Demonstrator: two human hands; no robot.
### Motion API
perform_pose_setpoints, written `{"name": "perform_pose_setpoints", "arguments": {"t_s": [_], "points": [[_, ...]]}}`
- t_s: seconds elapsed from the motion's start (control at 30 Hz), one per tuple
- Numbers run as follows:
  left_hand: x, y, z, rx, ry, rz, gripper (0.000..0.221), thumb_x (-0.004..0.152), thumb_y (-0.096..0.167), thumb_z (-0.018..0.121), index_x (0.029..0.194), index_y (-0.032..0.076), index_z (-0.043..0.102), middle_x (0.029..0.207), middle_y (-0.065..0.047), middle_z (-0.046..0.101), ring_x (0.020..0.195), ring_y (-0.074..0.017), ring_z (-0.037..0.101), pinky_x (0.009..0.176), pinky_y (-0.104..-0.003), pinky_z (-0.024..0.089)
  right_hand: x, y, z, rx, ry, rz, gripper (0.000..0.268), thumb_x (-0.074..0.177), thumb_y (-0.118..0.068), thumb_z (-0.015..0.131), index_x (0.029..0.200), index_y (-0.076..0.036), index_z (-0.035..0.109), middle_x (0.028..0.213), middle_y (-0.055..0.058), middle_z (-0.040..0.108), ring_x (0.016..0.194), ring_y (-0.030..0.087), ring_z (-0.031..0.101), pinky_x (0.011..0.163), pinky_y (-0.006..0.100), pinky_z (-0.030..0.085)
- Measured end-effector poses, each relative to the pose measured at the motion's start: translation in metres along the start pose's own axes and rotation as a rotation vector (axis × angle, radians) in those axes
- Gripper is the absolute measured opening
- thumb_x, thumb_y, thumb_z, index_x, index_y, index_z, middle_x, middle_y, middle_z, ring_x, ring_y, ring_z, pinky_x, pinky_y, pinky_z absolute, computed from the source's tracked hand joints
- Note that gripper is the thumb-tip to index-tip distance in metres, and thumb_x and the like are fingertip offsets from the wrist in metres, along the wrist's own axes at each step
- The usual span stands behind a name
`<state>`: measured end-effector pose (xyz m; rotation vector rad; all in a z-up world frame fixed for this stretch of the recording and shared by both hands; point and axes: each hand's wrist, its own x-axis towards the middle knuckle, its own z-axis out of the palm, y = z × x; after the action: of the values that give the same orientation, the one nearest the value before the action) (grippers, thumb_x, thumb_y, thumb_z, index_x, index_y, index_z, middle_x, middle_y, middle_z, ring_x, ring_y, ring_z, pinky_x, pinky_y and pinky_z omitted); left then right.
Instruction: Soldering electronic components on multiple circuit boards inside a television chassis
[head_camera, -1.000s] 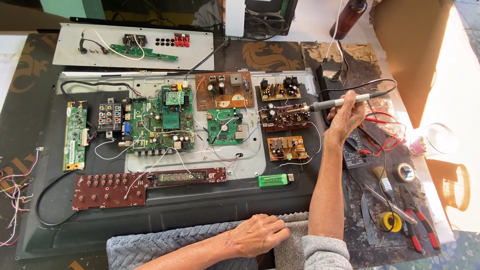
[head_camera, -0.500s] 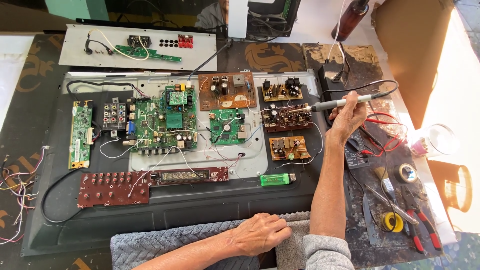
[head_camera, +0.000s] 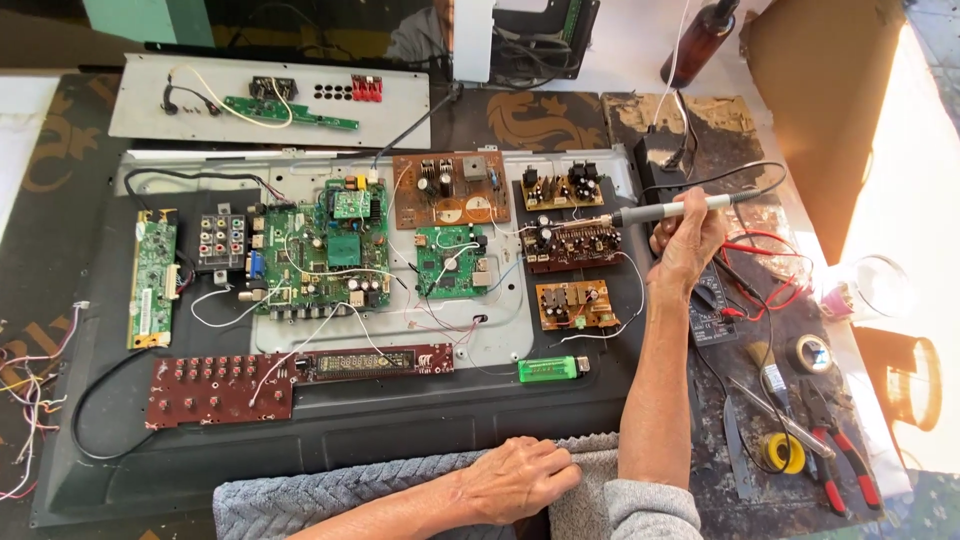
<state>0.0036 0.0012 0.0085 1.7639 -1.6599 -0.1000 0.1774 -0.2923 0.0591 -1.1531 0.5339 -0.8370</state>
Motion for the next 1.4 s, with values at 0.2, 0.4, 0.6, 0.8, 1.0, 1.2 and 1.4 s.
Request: {"name": "perform_pose_setpoints", "arguments": {"t_s": [0.2, 0.4, 0.6, 0.8, 1.0, 1.2, 1.4], "points": [[-0.003, -0.003, 0.009, 0.02, 0.005, 0.011, 0.007, 0.099, -0.005, 0.056, 0.098, 0.001, 0.053, 0.087, -0.012, 0.053, 0.068, -0.0291, 0.052, 0.054, -0.041, 0.04, 0.0, -0.005, 0.013, -0.138, 0.167, 0.085, 0.021, 0.079, -0.029, 0.069, 0.069, -0.013, 0.061, 0.05, -0.003, 0.041, 0.04, 0.005, 0.036, 0.035, 0.022, 0.023], [-0.002, -0.004, 0.009, 0.051, -0.012, 0.011, 0.009, 0.098, -0.006, 0.053, 0.102, 0.001, 0.055, 0.086, -0.011, 0.052, 0.07, -0.027, 0.053, 0.057, -0.039, 0.044, 0.0, -0.001, 0.008, -0.073, 0.057, 0.03, 0.028, 0.09, -0.033, 0.068, 0.075, -0.011, 0.061, 0.051, 0.0, 0.043, 0.04, 0.007, 0.033, 0.038, 0.024, 0.023], [-0.001, -0.003, 0.003, 0.062, -0.005, 0.001, 0.01, 0.098, -0.006, 0.054, 0.102, 0.003, 0.054, 0.087, -0.009, 0.051, 0.071, -0.0275, 0.052, 0.057, -0.041, 0.046, 0.004, 0.002, 0.004, 0.085, 0.081, 0.043, 0.025, 0.087, -0.028, 0.072, 0.073, -0.013, 0.058, 0.05, -0.004, 0.042, 0.036, 0.005, 0.037, 0.032, 0.022, 0.023], [0.002, 0.0, -0.004, -0.012, -0.068, -0.016, 0.014, 0.096, -0.004, 0.055, 0.107, 0.004, 0.055, 0.091, -0.01, 0.053, 0.075, -0.0286, 0.054, 0.061, -0.041, 0.045, 0.007, 0.005, -0.002, 0.198, 0.065, 0.038, 0.027, 0.091, -0.031, 0.07, 0.074, -0.014, 0.058, 0.05, -0.005, 0.042, 0.036, 0.004, 0.036, 0.03, 0.022, 0.025], [-0.001, -0.004, 0.008, 0.049, -0.07, -0.026, 0.011, 0.099, -0.001, 0.058, 0.106, 0.007, 0.055, 0.09, -0.008, 0.053, 0.073, -0.0269, 0.054, 0.061, -0.04, 0.047, 0.009, 0.009, -0.005, 0.154, 0.064, 0.027, 0.03, 0.094, -0.038, 0.069, 0.078, -0.013, 0.063, 0.049, -0.004, 0.045, 0.036, 0.005, 0.036, 0.033, 0.021, 0.027], [-0.001, -0.005, 0.008, 0.068, -0.071, -0.012, 0.01, 0.099, -0.002, 0.056, 0.106, 0.007, 0.055, 0.089, -0.008, 0.053, 0.07, -0.026, 0.053, 0.062, -0.039, 0.048, 0.007, 0.01, -0.004, 0.111, 0.056, 0.047, 0.036, 0.092, -0.045, 0.068, 0.083, -0.01, 0.068, 0.053, 0.002, 0.053, 0.04, 0.008, 0.044, 0.038, 0.023, 0.031], [0.0, -0.006, 0.01, 0.114, -0.018, 0.019, 0.012, 0.097, -0.004, 0.057, 0.104, 0.006, 0.057, 0.085, -0.007, 0.052, 0.067, -0.0245, 0.052, 0.059, -0.038, 0.048, 0.006, 0.007, -0.003, 0.102, 0.044, 0.045, 0.036, 0.092, -0.045, 0.068, 0.084, -0.01, 0.067, 0.054, 0.001, 0.053, 0.041, 0.008, 0.045, 0.038, 0.023, 0.033]]}}
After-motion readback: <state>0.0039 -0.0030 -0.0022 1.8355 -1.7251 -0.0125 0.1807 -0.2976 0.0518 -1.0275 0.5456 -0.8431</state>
